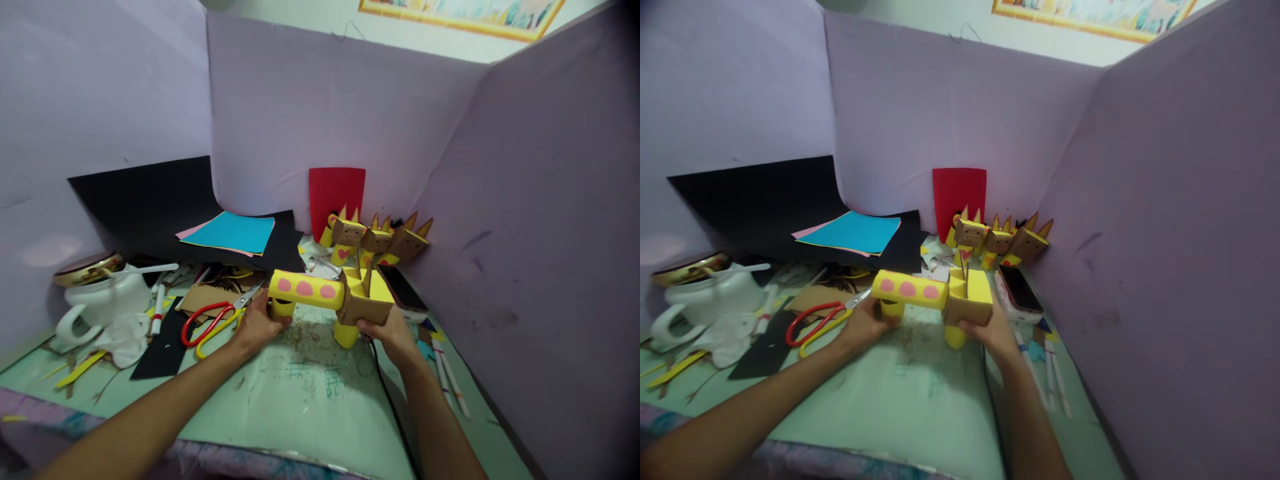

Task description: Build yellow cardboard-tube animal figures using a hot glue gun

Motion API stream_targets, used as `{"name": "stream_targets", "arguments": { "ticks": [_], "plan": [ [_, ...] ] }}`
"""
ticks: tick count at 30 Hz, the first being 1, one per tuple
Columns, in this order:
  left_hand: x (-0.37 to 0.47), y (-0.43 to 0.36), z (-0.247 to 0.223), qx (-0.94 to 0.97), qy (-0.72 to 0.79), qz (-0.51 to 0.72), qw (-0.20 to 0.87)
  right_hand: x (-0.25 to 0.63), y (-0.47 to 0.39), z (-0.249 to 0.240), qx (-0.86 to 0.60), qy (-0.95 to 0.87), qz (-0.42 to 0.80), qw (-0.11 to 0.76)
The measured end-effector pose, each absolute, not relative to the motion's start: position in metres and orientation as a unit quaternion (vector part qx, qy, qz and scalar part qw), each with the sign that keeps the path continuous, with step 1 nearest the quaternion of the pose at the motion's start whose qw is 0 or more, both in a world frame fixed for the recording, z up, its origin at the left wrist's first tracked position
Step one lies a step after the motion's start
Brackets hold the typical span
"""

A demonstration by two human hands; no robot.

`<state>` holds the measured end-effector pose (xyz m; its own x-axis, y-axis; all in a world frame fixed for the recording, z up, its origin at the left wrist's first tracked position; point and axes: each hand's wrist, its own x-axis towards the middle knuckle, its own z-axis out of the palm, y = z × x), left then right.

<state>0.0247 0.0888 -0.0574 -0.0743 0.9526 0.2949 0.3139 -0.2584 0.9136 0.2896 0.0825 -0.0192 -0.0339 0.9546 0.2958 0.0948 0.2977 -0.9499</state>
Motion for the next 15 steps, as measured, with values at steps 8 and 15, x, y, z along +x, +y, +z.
{"name": "stream_targets", "arguments": {
  "ticks": [8, 15],
  "plan": [
    [0.021, 0.085, -0.050, 0.623, 0.516, 0.510, 0.294, 0.286, 0.086, -0.032, -0.412, -0.544, 0.419, 0.599],
    [0.019, 0.077, -0.041, 0.650, 0.497, 0.508, 0.271, 0.261, 0.085, -0.029, -0.401, -0.439, 0.480, 0.645]
  ]
}}
